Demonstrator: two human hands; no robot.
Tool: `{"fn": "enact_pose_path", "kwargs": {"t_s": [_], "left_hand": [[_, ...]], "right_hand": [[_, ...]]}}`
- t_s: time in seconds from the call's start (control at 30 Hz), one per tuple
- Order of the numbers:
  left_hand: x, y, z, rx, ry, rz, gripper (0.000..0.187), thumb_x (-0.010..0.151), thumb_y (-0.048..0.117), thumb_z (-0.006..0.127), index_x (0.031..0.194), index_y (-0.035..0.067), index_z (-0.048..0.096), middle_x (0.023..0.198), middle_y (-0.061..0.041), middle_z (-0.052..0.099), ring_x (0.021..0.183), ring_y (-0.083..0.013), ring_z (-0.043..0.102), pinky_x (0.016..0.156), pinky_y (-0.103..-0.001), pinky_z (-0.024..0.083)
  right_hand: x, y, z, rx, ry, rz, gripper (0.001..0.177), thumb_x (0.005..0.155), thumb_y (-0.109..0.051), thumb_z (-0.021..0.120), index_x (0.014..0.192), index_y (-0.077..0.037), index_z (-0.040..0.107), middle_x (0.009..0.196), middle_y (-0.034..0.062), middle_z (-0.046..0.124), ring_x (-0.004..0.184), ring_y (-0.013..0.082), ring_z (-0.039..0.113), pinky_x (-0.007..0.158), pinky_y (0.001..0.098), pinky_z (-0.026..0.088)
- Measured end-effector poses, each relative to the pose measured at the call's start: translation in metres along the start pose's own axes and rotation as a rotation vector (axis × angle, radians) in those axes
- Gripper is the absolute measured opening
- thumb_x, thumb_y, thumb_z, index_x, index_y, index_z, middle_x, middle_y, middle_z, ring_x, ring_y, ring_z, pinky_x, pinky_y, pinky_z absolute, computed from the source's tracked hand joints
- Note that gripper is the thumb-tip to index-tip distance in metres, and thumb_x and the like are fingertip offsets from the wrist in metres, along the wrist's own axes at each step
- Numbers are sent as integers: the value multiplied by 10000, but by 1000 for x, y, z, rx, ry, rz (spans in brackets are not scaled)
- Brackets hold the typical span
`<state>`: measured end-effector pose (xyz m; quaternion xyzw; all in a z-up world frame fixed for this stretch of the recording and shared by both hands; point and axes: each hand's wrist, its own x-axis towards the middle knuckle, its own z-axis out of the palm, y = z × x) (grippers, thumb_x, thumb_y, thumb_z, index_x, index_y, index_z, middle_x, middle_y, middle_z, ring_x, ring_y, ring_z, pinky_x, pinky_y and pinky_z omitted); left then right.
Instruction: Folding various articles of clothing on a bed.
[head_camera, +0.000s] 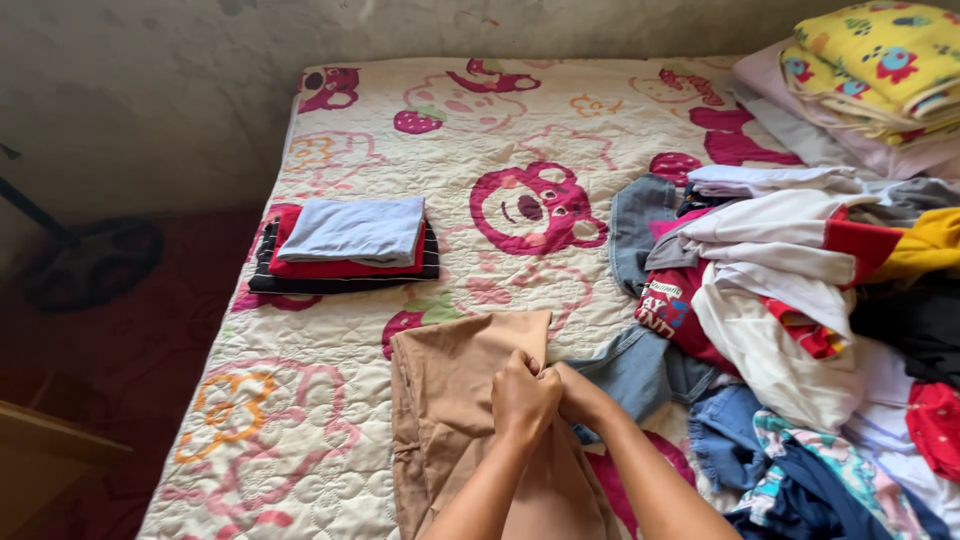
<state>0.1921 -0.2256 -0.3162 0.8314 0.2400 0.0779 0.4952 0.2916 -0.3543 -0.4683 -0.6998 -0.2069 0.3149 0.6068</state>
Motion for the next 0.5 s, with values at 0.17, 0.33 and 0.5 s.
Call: {"fn": "enact_pose_path", "kwargs": {"t_s": [0.17, 0.33, 0.5], "left_hand": [[8, -20, -7, -38, -237, -116, 338, 804, 366, 691, 917, 48, 689, 799, -187, 707, 804, -364, 699, 751, -467, 549], [-20, -27, -24, -174, -713, -422, 484, 890, 522, 652, 1092, 84, 686, 765, -97, 667, 694, -263, 636, 641, -410, 521], [-51, -92, -1, -236, -614, 13, 526, 841, 497, 763, 1112, 49, 720, 873, -45, 736, 762, -134, 675, 690, -311, 551]], "right_hand": [[-17, -10, 11, 372, -4, 216, 255, 915, -107, 527, 1068, -19, 712, 942, 86, 719, 776, 162, 645, 658, 327, 529], [-77, -59, 2, 73, 167, 612, 338, 954, -287, 506, 1142, -71, 685, 902, 162, 671, 746, 276, 621, 634, 451, 516], [-134, -76, 23, 104, 151, 788, 526, 922, -579, 599, 1198, -132, 600, 876, 121, 642, 786, 274, 638, 674, 455, 592]]}}
